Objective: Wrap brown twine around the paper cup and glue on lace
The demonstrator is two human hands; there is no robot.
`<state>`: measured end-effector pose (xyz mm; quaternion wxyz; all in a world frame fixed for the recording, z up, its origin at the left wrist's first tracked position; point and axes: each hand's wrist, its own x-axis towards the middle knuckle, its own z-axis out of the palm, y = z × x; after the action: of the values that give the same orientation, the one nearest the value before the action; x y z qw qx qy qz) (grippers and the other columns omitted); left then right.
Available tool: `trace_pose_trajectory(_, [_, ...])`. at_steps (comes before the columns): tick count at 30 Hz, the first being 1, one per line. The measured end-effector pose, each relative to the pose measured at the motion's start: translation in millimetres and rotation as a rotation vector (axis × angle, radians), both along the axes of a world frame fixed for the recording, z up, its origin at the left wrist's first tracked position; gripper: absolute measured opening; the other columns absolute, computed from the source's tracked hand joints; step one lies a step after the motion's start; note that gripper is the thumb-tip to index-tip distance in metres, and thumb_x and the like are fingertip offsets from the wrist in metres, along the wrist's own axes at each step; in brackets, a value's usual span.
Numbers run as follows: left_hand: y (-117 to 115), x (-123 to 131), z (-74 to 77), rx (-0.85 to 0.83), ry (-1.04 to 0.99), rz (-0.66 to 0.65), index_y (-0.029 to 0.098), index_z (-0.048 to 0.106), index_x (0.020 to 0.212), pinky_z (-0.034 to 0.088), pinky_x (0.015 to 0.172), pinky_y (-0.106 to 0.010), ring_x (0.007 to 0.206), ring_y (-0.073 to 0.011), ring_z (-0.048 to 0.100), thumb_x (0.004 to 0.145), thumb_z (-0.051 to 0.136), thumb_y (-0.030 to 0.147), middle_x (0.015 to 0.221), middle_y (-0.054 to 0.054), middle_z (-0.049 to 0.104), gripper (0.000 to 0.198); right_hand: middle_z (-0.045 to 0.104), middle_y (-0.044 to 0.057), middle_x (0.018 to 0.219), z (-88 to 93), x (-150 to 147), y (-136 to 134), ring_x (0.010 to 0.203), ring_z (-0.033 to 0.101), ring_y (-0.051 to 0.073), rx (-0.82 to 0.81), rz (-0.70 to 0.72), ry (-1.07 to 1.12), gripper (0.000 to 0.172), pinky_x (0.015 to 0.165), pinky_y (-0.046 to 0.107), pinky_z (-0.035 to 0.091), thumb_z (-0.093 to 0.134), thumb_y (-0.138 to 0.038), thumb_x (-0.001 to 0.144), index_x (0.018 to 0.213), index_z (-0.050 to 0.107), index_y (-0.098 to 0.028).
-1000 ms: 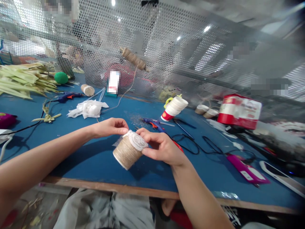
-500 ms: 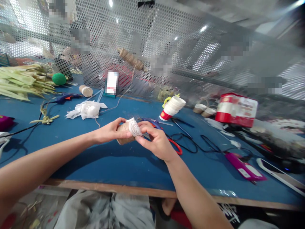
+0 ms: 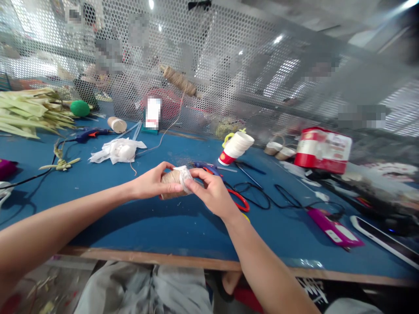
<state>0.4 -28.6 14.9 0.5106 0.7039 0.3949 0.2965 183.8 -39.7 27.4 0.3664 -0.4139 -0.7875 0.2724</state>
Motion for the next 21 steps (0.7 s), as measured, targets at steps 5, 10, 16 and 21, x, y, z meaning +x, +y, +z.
trace_pose_trajectory(5, [0.6, 1.5, -2.9, 0.038, 0.062, 0.032, 0.014, 0.033, 0.108, 0.043, 0.051, -0.024, 0.058, -0.013, 0.054, 0.061, 0.06, 0.053, 0.072, -0.002, 0.056, 0.067, 0.064, 0.007, 0.087, -0.7, -0.4, 0.2, 0.081, 0.057, 0.019, 0.023, -0.089, -0.03, 0.023, 0.075, 0.032, 0.044, 0.054, -0.033, 0.075, 0.086, 0.059, -0.014])
trace_pose_trajectory(10, [0.9, 0.5, -6.2, 0.113, 0.127, 0.072, 0.016, 0.033, 0.11, 0.043, 0.052, -0.025, 0.06, -0.0156, 0.056, 0.059, 0.06, 0.055, 0.073, -0.003, 0.058, 0.07, 0.064, 0.007, 0.084, -0.3, -2.6, 0.0, 0.078, 0.058, 0.018, -0.002, -0.111, -0.003, 0.023, 0.072, 0.031, 0.044, 0.055, -0.033, 0.074, 0.084, 0.06, -0.014])
trace_pose_trajectory(16, [-3.6, 1.9, -2.9, 0.256, 0.273, 0.125, 0.015, 0.036, 0.111, 0.042, 0.057, -0.028, 0.066, -0.0194, 0.057, 0.055, 0.059, 0.059, 0.074, -0.005, 0.06, 0.075, 0.064, 0.006, 0.081, -3.2, -3.6, 2.5, 0.075, 0.057, 0.016, -0.085, -0.124, 0.088, 0.023, 0.068, 0.029, 0.044, 0.056, -0.034, 0.072, 0.082, 0.059, -0.014])
trace_pose_trajectory(21, [-5.8, 4.0, -4.5, 0.318, 0.308, 0.116, 0.014, 0.033, 0.115, 0.043, 0.059, -0.03, 0.068, -0.0205, 0.057, 0.055, 0.059, 0.06, 0.076, -0.006, 0.06, 0.079, 0.063, 0.005, 0.077, -5.8, -4.3, 4.9, 0.071, 0.056, 0.015, -0.177, -0.105, 0.147, 0.024, 0.064, 0.027, 0.043, 0.056, -0.035, 0.072, 0.081, 0.06, -0.013])
